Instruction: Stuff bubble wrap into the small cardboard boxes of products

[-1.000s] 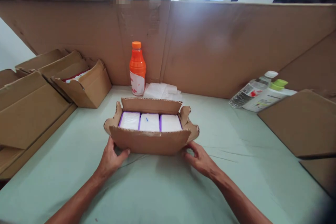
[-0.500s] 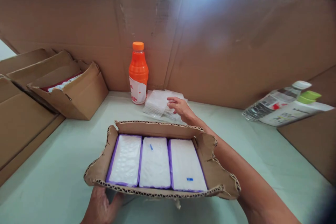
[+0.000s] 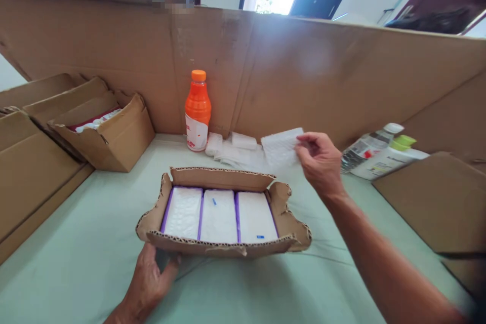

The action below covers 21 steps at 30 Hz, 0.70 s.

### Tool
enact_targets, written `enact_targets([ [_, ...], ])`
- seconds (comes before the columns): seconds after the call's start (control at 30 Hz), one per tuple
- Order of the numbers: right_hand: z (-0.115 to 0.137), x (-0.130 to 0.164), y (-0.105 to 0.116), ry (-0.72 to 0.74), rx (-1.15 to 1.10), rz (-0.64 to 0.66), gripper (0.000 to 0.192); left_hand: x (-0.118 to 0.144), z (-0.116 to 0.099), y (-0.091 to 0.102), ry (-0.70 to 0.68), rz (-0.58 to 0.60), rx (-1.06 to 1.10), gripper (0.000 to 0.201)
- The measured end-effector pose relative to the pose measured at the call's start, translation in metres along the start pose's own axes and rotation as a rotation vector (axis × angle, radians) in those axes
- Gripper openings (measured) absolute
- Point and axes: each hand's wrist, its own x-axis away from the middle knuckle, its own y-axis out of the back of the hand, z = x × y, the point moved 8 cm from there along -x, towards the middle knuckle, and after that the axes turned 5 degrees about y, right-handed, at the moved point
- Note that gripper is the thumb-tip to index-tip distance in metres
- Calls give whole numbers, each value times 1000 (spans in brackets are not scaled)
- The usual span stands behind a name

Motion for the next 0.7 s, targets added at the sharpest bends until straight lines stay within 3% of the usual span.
enact_targets([
  [0.07, 22, 17, 35, 227, 256, 104, 18, -2, -2, 1, 4, 20, 31, 51],
  [0.13, 33, 47, 45, 361, 452, 314, 26, -4, -1, 2, 22, 32, 50, 52],
  [0.23, 39, 116, 28, 433, 589, 751, 32, -5, 0, 5, 45, 33, 53, 53],
  [0.3, 48, 168, 16, 436, 538, 1024, 29, -6, -4, 6, 37, 43, 52, 53],
  [0.37, 65, 207, 14, 403, 406, 1183, 23, -6, -9, 7, 32, 53, 49, 52],
  [0.43, 83, 226, 23, 326, 281, 1230, 19, -7, -14, 8, 30, 59, 37, 52],
  [0.5, 92, 227, 37, 214, 207, 1197, 19, -8, -18, 9, 17, 66, 27, 51],
  [0.6, 89, 211, 50, 38, 128, 1037, 25, -11, -26, 12, -19, 64, 14, 49],
  [0.7, 72, 193, 41, -156, 61, 858, 31, -12, -39, 21, -82, 26, -55, 40],
])
